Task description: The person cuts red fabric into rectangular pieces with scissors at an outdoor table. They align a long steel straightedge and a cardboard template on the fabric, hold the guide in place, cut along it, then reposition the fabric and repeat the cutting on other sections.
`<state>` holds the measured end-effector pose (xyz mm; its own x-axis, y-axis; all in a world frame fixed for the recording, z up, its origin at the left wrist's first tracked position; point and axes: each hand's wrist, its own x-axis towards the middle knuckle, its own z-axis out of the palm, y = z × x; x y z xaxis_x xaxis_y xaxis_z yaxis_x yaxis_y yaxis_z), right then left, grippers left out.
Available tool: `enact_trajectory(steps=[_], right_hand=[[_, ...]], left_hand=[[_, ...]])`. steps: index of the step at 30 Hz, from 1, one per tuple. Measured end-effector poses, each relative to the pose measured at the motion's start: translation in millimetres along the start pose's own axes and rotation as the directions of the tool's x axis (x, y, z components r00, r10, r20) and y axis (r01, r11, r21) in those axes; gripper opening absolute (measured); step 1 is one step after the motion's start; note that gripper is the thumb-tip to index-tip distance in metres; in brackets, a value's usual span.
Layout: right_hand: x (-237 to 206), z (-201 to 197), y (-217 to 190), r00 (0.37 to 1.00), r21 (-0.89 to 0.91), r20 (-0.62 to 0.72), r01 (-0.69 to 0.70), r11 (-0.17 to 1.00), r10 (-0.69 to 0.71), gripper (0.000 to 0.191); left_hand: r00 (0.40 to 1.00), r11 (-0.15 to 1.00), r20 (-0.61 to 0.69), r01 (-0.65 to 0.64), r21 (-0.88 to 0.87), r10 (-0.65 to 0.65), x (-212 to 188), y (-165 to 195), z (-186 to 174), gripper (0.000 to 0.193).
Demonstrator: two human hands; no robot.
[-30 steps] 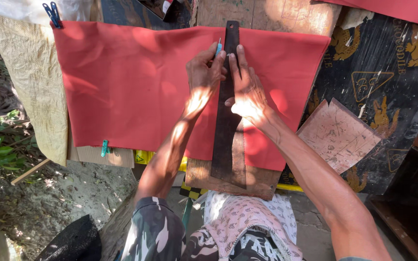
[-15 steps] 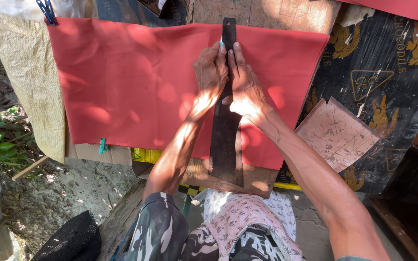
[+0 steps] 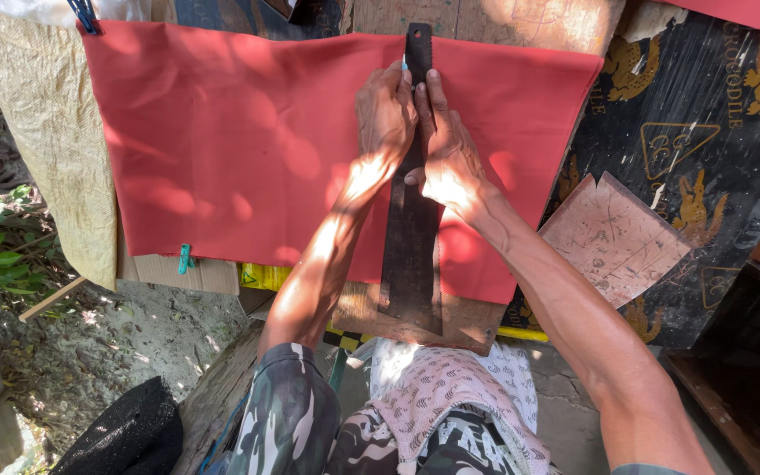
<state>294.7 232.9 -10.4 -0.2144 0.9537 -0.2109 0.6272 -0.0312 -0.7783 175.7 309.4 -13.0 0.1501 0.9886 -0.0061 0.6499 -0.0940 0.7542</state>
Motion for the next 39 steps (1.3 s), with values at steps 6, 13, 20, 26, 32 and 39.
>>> enact_trajectory(steps=[6, 13, 20, 26, 32, 39], right_hand=[[-0.5, 2.8, 5.1, 0.999, 0.032, 0.033, -0.015, 0.999, 0.014, 0.145], [2.6, 2.8, 11.4, 0.986, 0.121, 0.089, -0.153, 0.981, 0.143, 0.145], [3.0, -2.9, 11.8, 0.995, -0.137, 0.074, -0.054, 0.989, 0.064, 0.142], [1.0, -4.0, 8.7, 0.997, -0.027, 0.063, -0.041, 0.999, 0.042, 0.146], [4.7, -6.9, 6.0, 0.997, -0.095, 0.066, -0.044, 0.994, 0.050, 0.145], [6.4, -5.0, 5.7, 0.995, -0.189, 0.071, -0.058, 0.980, 0.073, 0.141]], left_hand=[[0.999, 0.999, 0.040, 0.009, -0.047, -0.007, 2.1, -7.9, 1.5, 0.023], [0.999, 1.000, 0.032, -0.014, 0.002, 0.014, -0.1, -9.0, 8.1, 0.018], [0.999, 0.996, 0.005, -0.049, -0.079, 0.049, 1.9, -4.1, 2.2, 0.018], [0.993, 0.991, -0.033, -0.118, -0.061, 0.116, 4.3, -4.8, -1.1, 0.017], [0.995, 0.994, -0.024, -0.100, -0.041, 0.099, 6.2, 2.7, -0.6, 0.015], [0.999, 0.999, 0.004, -0.047, -0.022, 0.047, 2.7, 11.1, -6.6, 0.018]])
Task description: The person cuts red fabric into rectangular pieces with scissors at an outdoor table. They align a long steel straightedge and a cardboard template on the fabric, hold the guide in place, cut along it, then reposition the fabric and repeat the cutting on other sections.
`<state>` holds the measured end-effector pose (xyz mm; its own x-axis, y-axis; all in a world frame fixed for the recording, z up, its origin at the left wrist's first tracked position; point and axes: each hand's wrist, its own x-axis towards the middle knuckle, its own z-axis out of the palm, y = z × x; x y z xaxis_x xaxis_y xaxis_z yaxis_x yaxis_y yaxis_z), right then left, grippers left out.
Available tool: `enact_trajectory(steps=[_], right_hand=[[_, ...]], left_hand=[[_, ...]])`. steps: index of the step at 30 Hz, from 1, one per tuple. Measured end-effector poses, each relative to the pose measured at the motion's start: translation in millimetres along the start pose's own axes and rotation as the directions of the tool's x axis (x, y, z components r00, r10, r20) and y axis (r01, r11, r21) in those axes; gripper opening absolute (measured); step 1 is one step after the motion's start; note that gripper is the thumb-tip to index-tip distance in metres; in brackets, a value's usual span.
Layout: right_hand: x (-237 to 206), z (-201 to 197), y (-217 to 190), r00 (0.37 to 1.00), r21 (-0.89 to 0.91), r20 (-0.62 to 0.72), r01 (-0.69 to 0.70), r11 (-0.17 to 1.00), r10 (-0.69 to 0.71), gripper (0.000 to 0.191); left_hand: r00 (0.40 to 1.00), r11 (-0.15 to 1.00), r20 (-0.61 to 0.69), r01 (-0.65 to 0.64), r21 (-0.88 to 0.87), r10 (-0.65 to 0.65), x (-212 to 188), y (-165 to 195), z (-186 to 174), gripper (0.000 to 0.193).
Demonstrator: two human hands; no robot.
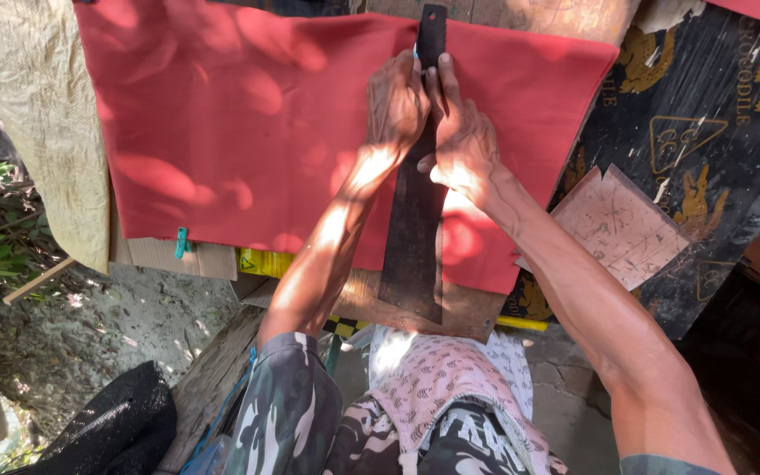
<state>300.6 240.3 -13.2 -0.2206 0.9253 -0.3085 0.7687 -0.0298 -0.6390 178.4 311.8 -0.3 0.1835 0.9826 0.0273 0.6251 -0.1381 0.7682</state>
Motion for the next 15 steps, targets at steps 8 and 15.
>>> enact_trajectory(steps=[8, 15], right_hand=[[2.2, -5.6, -5.4, 0.997, -0.101, 0.078, -0.021, 0.995, 0.029, 0.136], [-1.0, -6.5, -10.4, 0.999, -0.132, 0.045, -0.022, 0.991, 0.028, 0.122]], left_hand=[[1.000, 0.999, -0.001, -0.023, 0.039, 0.023, -3.2, 10.3, -6.1, 0.017], [0.999, 1.000, 0.043, 0.004, -0.021, -0.003, -53.5, -3.0, -11.8, 0.011]])
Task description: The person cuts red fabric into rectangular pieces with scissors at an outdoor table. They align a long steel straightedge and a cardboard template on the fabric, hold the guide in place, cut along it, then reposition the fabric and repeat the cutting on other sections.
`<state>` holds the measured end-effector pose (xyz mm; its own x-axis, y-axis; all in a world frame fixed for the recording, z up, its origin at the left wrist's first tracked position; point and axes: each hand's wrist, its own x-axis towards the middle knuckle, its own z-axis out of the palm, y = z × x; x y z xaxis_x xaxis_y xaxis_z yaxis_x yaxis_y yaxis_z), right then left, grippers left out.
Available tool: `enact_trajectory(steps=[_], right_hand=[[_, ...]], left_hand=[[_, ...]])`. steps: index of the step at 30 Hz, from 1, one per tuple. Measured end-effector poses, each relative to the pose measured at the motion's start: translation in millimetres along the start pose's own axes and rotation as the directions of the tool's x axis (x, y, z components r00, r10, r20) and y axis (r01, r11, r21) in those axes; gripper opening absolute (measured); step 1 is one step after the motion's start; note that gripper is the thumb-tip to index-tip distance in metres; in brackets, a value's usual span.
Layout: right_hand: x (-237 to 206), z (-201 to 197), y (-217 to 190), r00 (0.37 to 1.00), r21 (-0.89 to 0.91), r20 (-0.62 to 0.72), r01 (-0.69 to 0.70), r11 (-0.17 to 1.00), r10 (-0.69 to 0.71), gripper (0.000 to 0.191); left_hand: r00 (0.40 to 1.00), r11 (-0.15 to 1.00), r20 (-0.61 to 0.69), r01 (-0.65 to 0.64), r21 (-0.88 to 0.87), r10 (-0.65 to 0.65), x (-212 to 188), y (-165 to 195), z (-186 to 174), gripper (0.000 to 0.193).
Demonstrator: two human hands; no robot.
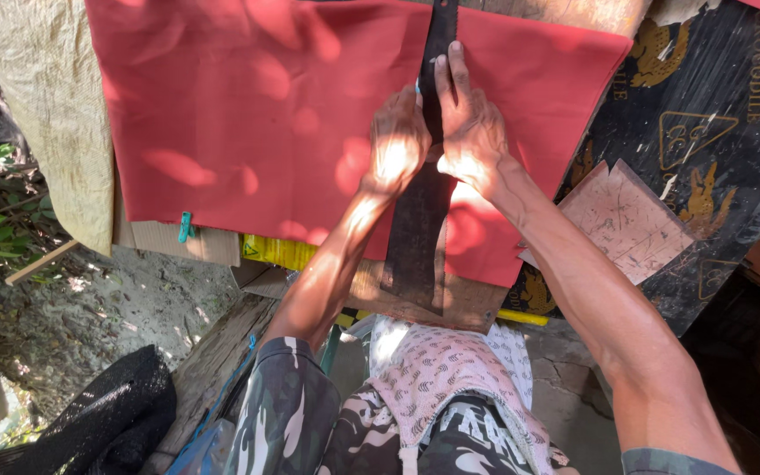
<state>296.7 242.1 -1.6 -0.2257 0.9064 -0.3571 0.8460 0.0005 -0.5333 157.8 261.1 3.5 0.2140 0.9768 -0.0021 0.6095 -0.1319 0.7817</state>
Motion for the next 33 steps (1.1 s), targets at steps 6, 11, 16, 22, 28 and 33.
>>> enact_trajectory(steps=[6, 11, 16, 22, 28, 33], right_hand=[[0.5, 4.5, 6.6, 0.998, 0.038, -0.030, 0.055, 0.998, -0.053, 0.130], [-16.9, 20.6, 13.4, 0.982, -0.030, -0.144, 0.118, 0.993, -0.121, 0.116], [-66.3, 47.2, -2.5, 0.959, -0.313, -0.199, 0.135, 0.940, -0.204, 0.115], [-66.1, 58.6, -13.7, 0.979, -0.402, -0.139, 0.081, 0.912, -0.149, 0.125], [-63.6, 58.1, -15.0, 0.987, -0.456, -0.102, 0.066, 0.888, -0.126, 0.127], [-65.9, 57.3, -15.0, 0.991, -0.343, -0.082, 0.073, 0.937, -0.107, 0.132]], left_hand=[[0.994, 0.994, -0.037, 0.106, -0.018, -0.106, -68.5, -21.5, 4.7, 0.012], [0.990, 0.994, -0.093, 0.107, -0.011, -0.107, -91.4, -31.7, 13.2, 0.013], [0.983, 0.983, -0.078, 0.161, -0.091, -0.168, -93.0, -35.6, 17.4, 0.010], [0.984, 0.987, -0.076, 0.162, -0.004, -0.161, -88.1, -36.8, 20.6, 0.011], [0.987, 0.982, -0.017, 0.159, -0.103, -0.161, -113.1, -35.8, 10.8, 0.007], [0.988, 0.988, 0.010, 0.153, 0.019, -0.153, -168.2, -33.0, -4.6, 0.013]])
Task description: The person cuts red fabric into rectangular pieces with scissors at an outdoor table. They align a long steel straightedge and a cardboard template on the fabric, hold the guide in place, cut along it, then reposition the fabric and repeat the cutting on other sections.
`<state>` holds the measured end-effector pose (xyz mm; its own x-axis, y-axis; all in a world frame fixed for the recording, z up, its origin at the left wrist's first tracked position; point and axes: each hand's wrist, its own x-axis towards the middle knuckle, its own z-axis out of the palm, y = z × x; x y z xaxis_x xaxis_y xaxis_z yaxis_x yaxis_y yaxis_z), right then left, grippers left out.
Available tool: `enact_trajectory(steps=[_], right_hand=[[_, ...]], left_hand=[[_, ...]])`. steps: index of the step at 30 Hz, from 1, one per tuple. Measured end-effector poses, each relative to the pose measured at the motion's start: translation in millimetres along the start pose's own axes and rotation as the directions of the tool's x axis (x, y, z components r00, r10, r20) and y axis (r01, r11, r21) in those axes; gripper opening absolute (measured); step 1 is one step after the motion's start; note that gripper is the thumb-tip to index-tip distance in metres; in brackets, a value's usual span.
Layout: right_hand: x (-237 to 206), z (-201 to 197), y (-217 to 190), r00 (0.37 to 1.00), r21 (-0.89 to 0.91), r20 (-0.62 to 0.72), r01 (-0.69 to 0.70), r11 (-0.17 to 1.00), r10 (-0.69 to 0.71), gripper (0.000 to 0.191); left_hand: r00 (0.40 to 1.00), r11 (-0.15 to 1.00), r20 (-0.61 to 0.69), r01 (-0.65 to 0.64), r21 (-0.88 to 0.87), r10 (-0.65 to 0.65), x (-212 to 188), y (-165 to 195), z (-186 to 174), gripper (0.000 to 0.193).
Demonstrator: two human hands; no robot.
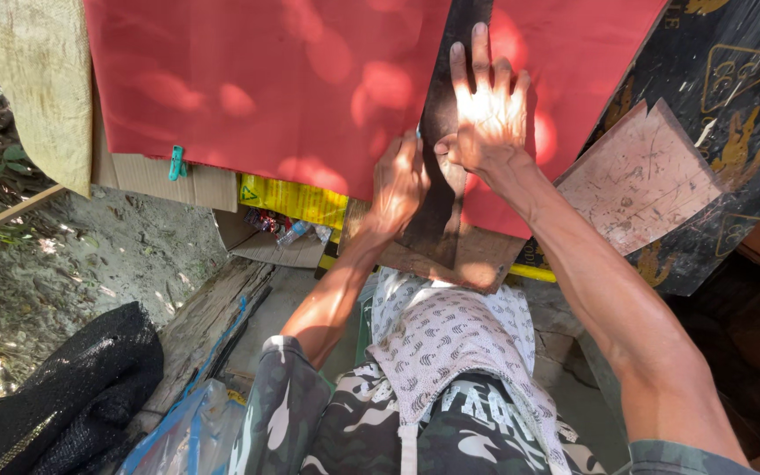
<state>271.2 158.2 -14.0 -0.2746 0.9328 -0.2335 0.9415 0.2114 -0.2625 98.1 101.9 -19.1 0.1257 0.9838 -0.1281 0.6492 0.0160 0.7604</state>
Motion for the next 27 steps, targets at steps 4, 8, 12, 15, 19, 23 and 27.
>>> enact_trajectory(steps=[4, 8, 12, 15, 19, 23, 27], right_hand=[[-14.7, 7.2, -2.4, 0.998, 0.029, -0.066, 0.025, 0.999, -0.023, 0.122], [-36.4, 18.1, -20.2, 0.991, 0.150, -0.095, 0.105, 0.983, -0.092, 0.112], [-36.5, 14.8, -25.4, 0.998, 0.143, -0.004, 0.056, 0.988, -0.056, 0.117], [-31.1, 6.6, -29.3, 0.995, 0.266, 0.096, -0.014, 0.964, -0.012, 0.129], [-28.3, -0.7, -40.9, 0.991, 0.208, 0.133, -0.023, 0.978, -0.005, 0.132], [-23.8, -3.0, -46.8, 0.974, 0.066, 0.222, -0.064, 0.996, 0.048, 0.141], [-25.9, -2.3, -48.2, 0.980, 0.069, 0.196, -0.026, 0.997, 0.012, 0.138]], left_hand=[[1.000, 1.000, 0.013, 0.011, -0.010, -0.011, -22.4, -5.9, -3.1, 0.010], [1.000, 1.000, 0.020, 0.011, -0.009, -0.011, -20.5, -9.2, -1.1, 0.012], [0.999, 1.000, 0.021, 0.025, 0.005, -0.026, -25.0, -7.1, -3.2, 0.012], [0.999, 0.999, 0.008, 0.043, -0.018, -0.043, -42.2, -5.2, -9.9, 0.017], [0.989, 0.992, 0.074, 0.128, -0.022, -0.126, -66.7, -7.8, -15.8, 0.011], [0.999, 0.999, -0.022, 0.043, -0.025, -0.043, -95.4, -11.2, -20.8, 0.014], [0.970, 0.974, 0.107, 0.223, -0.026, -0.219, -124.9, -15.2, -25.7, 0.022]])
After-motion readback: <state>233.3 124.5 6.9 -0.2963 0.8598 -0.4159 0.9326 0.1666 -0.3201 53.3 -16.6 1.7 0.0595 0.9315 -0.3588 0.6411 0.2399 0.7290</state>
